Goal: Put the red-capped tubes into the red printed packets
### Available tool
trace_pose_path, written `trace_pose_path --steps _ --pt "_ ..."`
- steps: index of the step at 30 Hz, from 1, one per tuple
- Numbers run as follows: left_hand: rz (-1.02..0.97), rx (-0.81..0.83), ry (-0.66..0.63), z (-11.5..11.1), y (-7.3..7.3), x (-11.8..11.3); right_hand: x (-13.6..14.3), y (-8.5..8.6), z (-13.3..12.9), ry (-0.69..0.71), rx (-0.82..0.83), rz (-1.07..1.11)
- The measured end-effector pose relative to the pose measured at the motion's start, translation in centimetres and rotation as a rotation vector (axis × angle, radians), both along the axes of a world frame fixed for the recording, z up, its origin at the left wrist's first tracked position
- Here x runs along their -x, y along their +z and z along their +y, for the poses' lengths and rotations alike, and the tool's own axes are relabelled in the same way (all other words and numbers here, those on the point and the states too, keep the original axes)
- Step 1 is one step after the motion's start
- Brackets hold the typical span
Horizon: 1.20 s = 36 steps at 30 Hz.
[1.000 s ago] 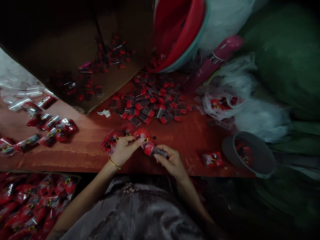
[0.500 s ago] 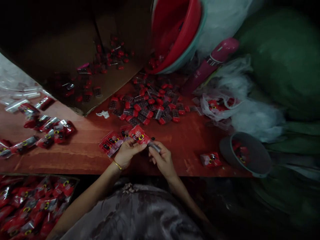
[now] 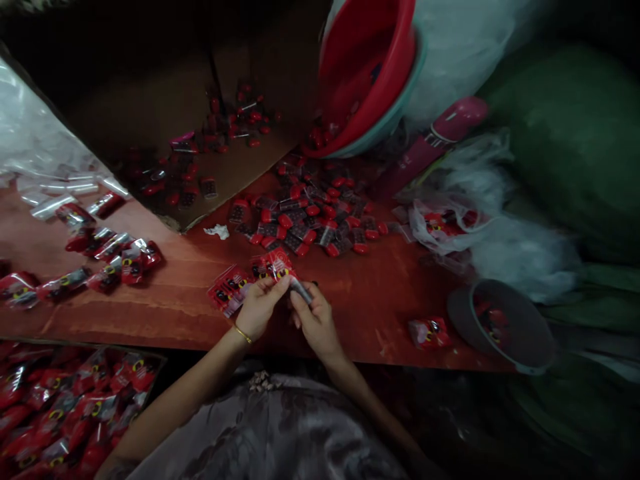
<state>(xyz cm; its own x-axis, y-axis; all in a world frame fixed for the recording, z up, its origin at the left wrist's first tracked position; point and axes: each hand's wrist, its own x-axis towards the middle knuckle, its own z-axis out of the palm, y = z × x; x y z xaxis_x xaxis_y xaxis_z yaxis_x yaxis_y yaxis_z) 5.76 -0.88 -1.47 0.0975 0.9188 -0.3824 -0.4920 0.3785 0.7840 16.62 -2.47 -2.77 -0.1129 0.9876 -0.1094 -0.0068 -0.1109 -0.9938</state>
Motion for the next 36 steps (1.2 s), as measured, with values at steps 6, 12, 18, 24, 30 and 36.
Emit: trace_pose_path --steps 6,12,18,24,30,36 --pt "0.073 0.003 0.036 0.2 -0.1 0.7 -0.3 0.3 0.5 0.064 0.026 0.059" --pt "0.12 -0.006 0.061 0.4 1.1 1.0 -0.8 0.5 0.3 0.004 -0.025 0.004" --pt "-0.002 0.039 0.024 -0.4 0.3 1.2 -0.5 0.2 1.3 -0.117 -0.097 -0.136" --pt "-0.136 0.184 -0.082 -1.0 0.3 3.3 1.4 -0.4 3.8 -0.034 -0.404 -0.487" --pt "-0.087 0.234 0.363 0.3 2.2 12.7 -3.4 0.1 7.6 -0.185 -0.548 -1.003" --pt "0.035 0.142 0.613 1.1 2.3 17.6 -9.0 -2.3 8.2 -0.157 -0.42 -1.42"
